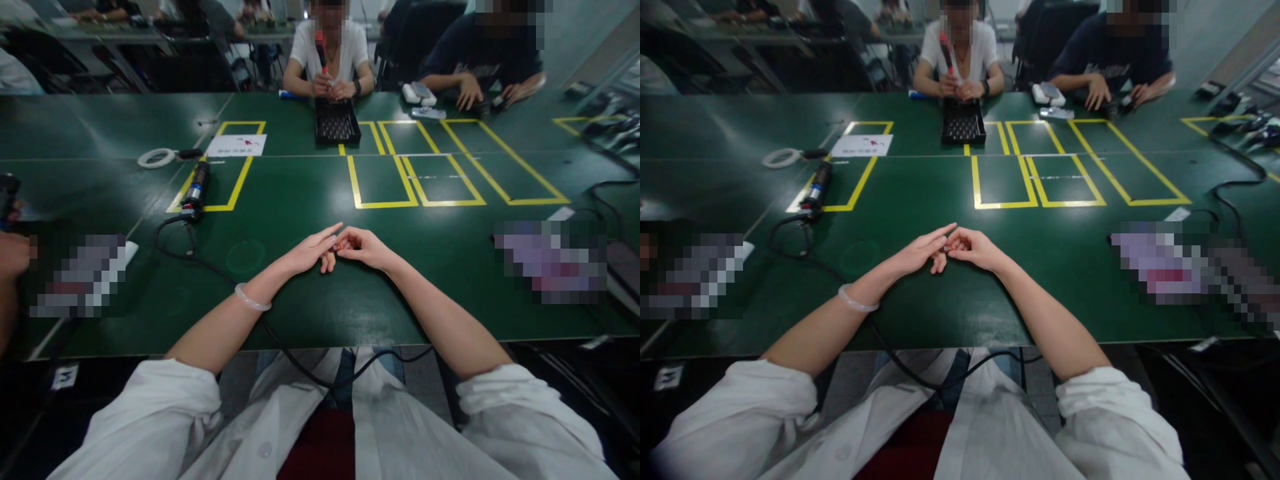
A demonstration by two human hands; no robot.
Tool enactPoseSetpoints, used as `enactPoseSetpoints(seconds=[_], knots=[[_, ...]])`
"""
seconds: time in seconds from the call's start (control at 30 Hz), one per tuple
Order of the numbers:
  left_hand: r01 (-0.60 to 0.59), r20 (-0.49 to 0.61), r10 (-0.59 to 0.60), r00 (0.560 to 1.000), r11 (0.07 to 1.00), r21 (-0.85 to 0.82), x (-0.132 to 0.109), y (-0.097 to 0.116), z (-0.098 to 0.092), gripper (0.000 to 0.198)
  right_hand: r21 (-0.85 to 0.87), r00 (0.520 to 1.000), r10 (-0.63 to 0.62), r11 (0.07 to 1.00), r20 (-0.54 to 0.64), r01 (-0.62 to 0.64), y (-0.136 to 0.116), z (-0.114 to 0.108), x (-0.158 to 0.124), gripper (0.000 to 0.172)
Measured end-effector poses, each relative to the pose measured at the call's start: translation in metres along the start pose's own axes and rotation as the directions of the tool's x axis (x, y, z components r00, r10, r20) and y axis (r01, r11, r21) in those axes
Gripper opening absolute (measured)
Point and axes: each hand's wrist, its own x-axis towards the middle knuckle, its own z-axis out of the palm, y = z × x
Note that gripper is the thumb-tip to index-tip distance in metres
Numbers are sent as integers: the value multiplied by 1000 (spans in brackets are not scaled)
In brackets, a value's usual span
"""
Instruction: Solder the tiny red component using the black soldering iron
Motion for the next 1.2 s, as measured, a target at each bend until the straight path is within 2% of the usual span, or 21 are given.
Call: enactPoseSetpoints(seconds=[0.17,0.33,0.4,0.63,0.83,1.2], knots=[[-12,-83,3,997,994,-109,1,-4,-5,72,-26,999,7,1000,-51,-8,3,-1,0,29],[-43,-162,43,986,999,5,3,-8,-9,39,-29,997,1,1000,-71,-3,2,-2,0,29],[-45,-190,51,981,998,40,3,-8,-9,32,-41,997,5,999,-79,-8,0,-2,-1,29],[-35,-212,62,975,991,129,1,-6,-1,36,-94,995,14,995,-95,-23,-1,-1,-1,30],[-82,-256,137,957,973,216,0,-8,-3,30,-32,990,55,998,-127,-60,-7,-1,1,31],[-185,-176,320,931,828,529,-8,3,3,18,-5,992,100,995,-80,-101,-7,-2,0,27]])
